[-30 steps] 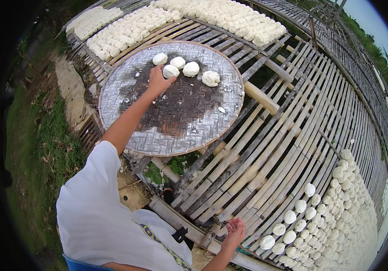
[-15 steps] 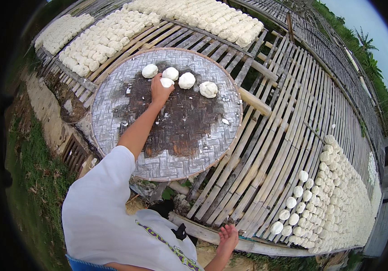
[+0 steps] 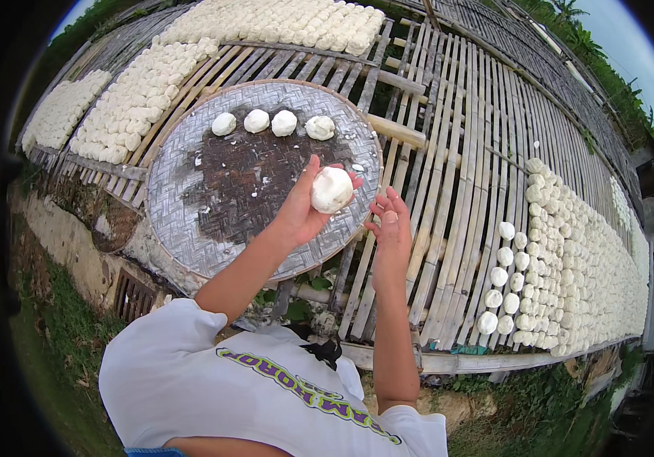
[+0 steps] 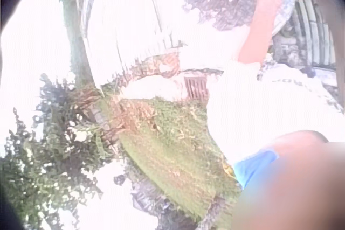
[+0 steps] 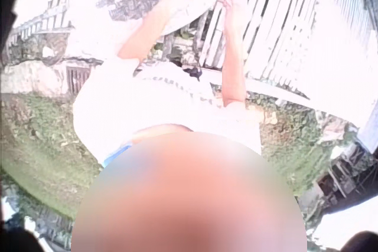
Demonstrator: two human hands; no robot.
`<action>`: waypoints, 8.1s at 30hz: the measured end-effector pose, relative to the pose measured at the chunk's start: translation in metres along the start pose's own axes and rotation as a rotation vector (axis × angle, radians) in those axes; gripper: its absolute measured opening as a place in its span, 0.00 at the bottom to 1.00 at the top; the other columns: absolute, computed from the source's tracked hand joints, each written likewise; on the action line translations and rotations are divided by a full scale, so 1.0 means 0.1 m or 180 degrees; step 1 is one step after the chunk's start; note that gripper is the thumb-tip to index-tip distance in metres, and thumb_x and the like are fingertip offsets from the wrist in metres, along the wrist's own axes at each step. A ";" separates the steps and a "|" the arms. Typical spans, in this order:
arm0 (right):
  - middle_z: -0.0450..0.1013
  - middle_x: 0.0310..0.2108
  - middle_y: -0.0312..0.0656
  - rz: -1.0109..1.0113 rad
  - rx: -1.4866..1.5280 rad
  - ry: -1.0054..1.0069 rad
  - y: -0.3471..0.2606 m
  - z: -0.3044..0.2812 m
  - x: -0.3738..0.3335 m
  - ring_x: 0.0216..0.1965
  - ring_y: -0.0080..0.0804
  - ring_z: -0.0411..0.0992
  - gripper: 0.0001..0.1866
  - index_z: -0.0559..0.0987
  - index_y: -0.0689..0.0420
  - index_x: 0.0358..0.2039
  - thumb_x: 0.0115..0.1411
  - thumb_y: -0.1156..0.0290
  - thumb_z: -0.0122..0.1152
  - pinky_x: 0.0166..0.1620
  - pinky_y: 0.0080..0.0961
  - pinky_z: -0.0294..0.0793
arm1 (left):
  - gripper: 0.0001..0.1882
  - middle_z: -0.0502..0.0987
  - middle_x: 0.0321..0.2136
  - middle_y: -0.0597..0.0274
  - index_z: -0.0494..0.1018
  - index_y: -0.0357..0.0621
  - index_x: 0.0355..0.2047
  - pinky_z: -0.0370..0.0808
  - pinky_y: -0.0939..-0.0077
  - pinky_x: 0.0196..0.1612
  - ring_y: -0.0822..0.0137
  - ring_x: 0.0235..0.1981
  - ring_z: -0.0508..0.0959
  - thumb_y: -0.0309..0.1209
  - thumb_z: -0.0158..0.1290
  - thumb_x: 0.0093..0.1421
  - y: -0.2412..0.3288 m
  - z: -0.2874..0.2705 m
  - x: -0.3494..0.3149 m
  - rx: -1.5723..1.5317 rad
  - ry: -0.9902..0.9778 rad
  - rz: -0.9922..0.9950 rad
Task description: The person repeatedly picks small portions of white dough from a round tray, rolls them into smooth balls between both hands, and places the finished balls onto a bamboo drying rack. The process continues with many dough balls accumulating on the rack.
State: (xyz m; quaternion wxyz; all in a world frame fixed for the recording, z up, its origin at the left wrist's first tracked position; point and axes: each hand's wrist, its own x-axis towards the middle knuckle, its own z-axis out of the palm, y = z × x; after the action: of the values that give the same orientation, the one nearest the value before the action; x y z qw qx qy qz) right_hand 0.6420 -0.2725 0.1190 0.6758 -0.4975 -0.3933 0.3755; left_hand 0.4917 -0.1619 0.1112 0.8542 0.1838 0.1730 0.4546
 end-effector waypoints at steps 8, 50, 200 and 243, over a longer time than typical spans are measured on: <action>0.71 0.62 0.52 0.0099 0.1088 0.0755 -0.26 0.03 -0.37 0.66 0.42 0.66 0.36 0.56 0.57 0.74 0.75 0.47 0.41 0.70 0.40 0.61 | 0.29 0.75 0.56 0.53 0.69 0.39 0.59 0.71 0.62 0.62 0.57 0.58 0.75 0.51 0.35 0.76 -0.92 0.55 -0.37 0.1021 -0.0215 0.0246; 0.72 0.60 0.50 0.0039 0.2066 0.1050 -0.08 -0.33 -0.67 0.57 0.36 0.73 0.32 0.67 0.69 0.65 0.77 0.52 0.41 0.61 0.31 0.72 | 0.28 0.78 0.51 0.55 0.69 0.42 0.54 0.77 0.58 0.58 0.58 0.52 0.79 0.55 0.45 0.71 -1.25 0.69 -0.43 0.0477 0.0254 -0.0182; 0.73 0.55 0.47 0.1455 0.0476 0.1267 0.50 -1.35 -0.62 0.56 0.42 0.73 0.31 0.68 0.60 0.64 0.73 0.48 0.46 0.55 0.39 0.73 | 0.21 0.78 0.55 0.48 0.75 0.48 0.52 0.69 0.33 0.64 0.43 0.60 0.75 0.48 0.52 0.69 0.09 -0.34 1.59 -0.1247 -0.0512 -0.0827; 0.76 0.51 0.49 0.1735 0.3536 0.1015 -0.08 -0.45 -0.93 0.52 0.45 0.76 0.31 0.76 0.61 0.53 0.70 0.49 0.34 0.58 0.43 0.74 | 0.45 0.58 0.70 0.40 0.62 0.49 0.70 0.77 0.53 0.52 0.45 0.60 0.73 0.69 0.37 0.66 -0.76 1.12 -1.22 0.6472 -0.2183 0.1866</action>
State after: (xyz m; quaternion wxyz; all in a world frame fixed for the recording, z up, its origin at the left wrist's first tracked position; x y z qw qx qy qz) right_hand 0.6457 -0.3746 0.1029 0.7634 -0.2049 0.1060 0.6033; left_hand 0.5332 -0.3218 0.1888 0.1679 0.9480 0.1697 0.2105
